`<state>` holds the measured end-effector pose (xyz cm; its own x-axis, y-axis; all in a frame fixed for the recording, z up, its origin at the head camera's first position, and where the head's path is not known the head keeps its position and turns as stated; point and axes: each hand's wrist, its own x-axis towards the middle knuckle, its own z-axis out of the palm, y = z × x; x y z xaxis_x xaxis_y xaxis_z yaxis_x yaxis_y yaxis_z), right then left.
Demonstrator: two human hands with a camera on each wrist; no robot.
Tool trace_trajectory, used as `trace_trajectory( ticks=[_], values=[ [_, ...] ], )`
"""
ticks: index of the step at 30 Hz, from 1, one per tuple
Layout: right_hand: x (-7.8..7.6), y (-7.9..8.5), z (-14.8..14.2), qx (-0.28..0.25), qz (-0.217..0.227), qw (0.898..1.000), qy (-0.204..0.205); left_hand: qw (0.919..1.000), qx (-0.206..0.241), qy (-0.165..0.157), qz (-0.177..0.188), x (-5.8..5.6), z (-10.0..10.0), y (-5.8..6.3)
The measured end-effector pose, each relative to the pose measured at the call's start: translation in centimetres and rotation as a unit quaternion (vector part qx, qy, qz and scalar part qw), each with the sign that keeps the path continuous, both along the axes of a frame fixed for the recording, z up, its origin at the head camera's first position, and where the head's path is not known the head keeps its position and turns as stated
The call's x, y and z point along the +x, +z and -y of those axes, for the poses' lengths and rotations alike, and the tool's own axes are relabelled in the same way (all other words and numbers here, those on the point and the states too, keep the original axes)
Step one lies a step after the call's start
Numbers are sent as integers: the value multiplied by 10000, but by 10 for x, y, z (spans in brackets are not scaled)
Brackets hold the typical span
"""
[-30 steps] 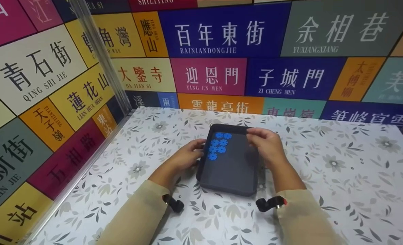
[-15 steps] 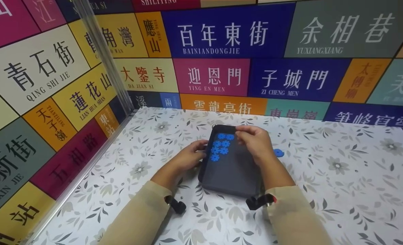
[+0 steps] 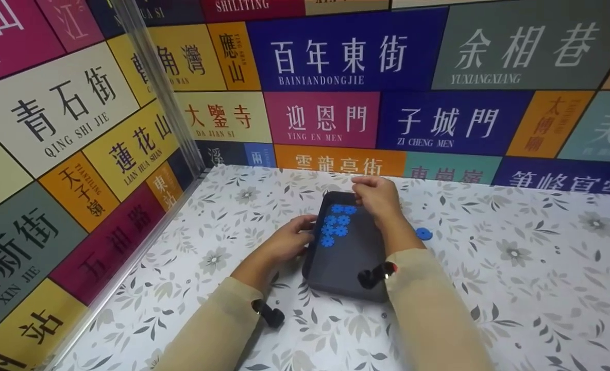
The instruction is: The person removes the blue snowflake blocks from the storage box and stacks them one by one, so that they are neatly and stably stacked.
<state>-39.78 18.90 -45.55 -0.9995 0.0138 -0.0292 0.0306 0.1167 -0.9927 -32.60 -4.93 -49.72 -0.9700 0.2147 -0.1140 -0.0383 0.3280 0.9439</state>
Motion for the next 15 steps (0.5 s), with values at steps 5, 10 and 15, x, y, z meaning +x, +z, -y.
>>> trace_trajectory(
  ticks=[5,10,15],
  values=[
    [-11,-10,-1,394,-147,9989,-202,10000,-50,-28,-60,1,0,-1],
    [-16,-21,3,982,-292,9943,-292,9998,152,-91,-26,0,-1,-2],
    [-18,-30,5,1461,-382,9885,-128,9999,134,3,-15,-2,0,-3]
  ],
)
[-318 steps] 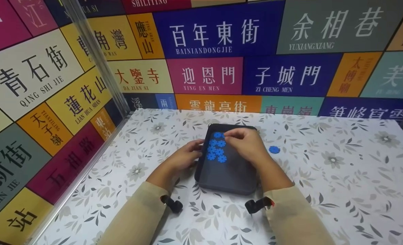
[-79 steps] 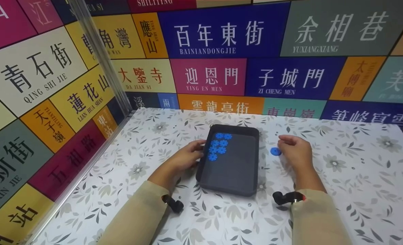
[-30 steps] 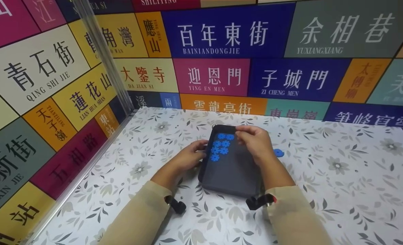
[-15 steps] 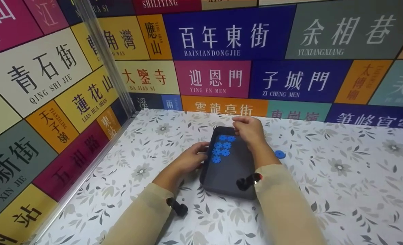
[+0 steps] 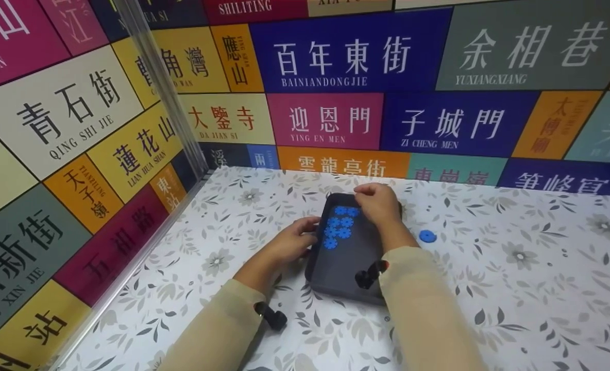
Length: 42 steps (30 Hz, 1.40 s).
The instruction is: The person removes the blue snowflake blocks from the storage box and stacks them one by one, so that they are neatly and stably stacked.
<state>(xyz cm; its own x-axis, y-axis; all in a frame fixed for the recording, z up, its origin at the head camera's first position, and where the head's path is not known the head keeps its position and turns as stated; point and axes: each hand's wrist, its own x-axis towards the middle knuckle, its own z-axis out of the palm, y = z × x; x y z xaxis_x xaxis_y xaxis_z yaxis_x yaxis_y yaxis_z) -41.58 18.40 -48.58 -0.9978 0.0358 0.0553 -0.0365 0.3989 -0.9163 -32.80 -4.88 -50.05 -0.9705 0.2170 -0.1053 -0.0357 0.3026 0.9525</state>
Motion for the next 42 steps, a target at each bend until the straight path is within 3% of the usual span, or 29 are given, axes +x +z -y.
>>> trace_trajectory(
  ticks=[5,12,26,33,42],
  values=[
    [3,-8,-3,548,3,9978,378,10000,-32,70,54,0,0,-1],
    [3,-15,-6,1106,205,9870,1145,9996,-154,133,184,-1,-1,3],
    [7,-16,-7,1161,721,9636,2296,9998,-180,-23,88,0,0,2],
    [7,-13,-5,1505,725,9550,2449,9998,-156,-12,103,-1,1,2],
    [5,-15,-6,1971,349,9464,2535,9999,-85,-33,49,-2,1,1]
  ],
)
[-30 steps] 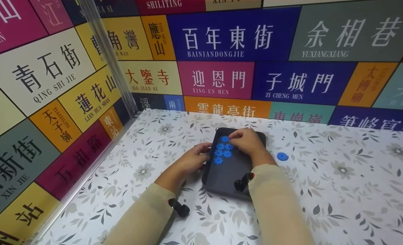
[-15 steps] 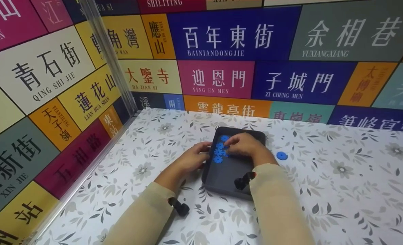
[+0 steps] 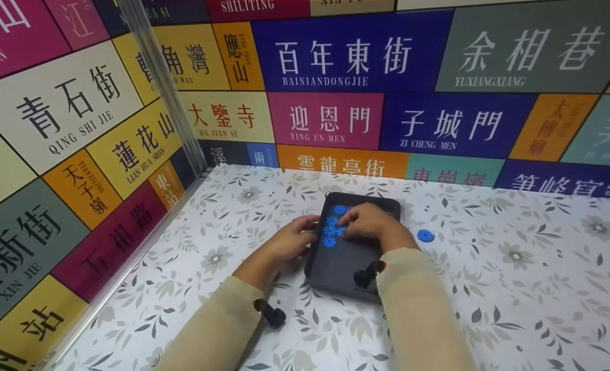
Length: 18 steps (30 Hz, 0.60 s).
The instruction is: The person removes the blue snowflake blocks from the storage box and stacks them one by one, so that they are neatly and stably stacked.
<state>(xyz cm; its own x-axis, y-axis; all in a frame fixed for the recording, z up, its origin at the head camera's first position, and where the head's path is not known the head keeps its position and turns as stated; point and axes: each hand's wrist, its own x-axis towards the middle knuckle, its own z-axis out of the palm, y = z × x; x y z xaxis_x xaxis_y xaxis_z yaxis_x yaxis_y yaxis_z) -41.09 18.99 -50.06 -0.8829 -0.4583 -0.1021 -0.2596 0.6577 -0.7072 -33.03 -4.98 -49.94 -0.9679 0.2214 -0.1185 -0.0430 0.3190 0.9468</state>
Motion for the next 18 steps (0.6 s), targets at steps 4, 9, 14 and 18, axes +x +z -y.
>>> trace_trajectory(
  ticks=[4,9,14,18],
  values=[
    [0,-2,-1,-38,-11,10000,-69,10000,-5,-23,-60,0,1,0],
    [2,-3,0,-371,8,9993,-107,10000,48,-42,-52,1,1,0],
    [5,-2,0,-536,22,9982,-268,9996,266,-71,6,3,0,2],
    [8,0,0,-465,62,9971,-603,9999,165,-18,-23,3,0,1]
  ],
)
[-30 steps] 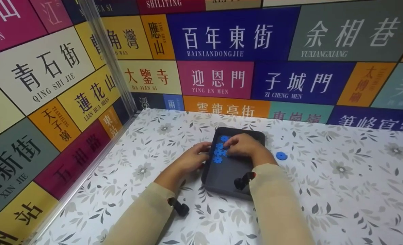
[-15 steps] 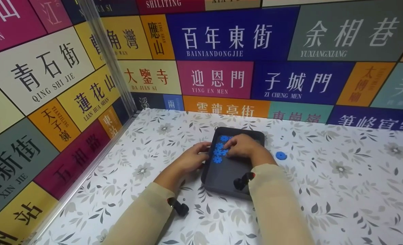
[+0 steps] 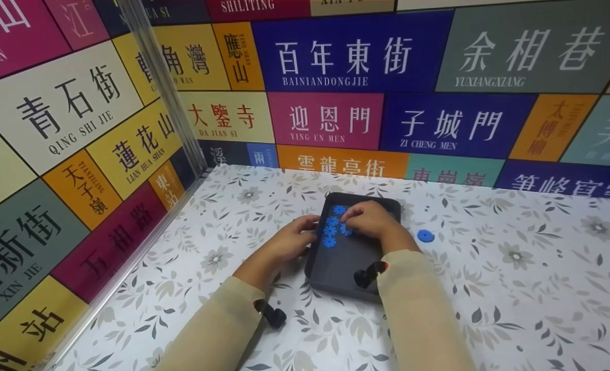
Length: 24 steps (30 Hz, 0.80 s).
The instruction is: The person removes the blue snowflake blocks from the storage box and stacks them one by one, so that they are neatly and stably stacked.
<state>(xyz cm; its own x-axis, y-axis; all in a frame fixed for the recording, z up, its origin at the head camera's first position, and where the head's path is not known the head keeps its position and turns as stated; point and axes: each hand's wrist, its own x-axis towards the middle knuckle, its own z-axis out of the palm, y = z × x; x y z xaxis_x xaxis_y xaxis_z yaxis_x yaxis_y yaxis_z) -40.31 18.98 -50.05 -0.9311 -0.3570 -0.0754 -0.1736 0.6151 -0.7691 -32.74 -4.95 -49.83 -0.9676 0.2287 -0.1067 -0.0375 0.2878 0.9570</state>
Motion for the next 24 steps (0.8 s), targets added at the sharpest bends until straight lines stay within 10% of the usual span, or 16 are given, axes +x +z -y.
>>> trace_trajectory(
  ticks=[24],
  values=[
    [-5,9,1,-263,463,9977,-422,9997,-216,108,4,1,-1,2]
  ],
)
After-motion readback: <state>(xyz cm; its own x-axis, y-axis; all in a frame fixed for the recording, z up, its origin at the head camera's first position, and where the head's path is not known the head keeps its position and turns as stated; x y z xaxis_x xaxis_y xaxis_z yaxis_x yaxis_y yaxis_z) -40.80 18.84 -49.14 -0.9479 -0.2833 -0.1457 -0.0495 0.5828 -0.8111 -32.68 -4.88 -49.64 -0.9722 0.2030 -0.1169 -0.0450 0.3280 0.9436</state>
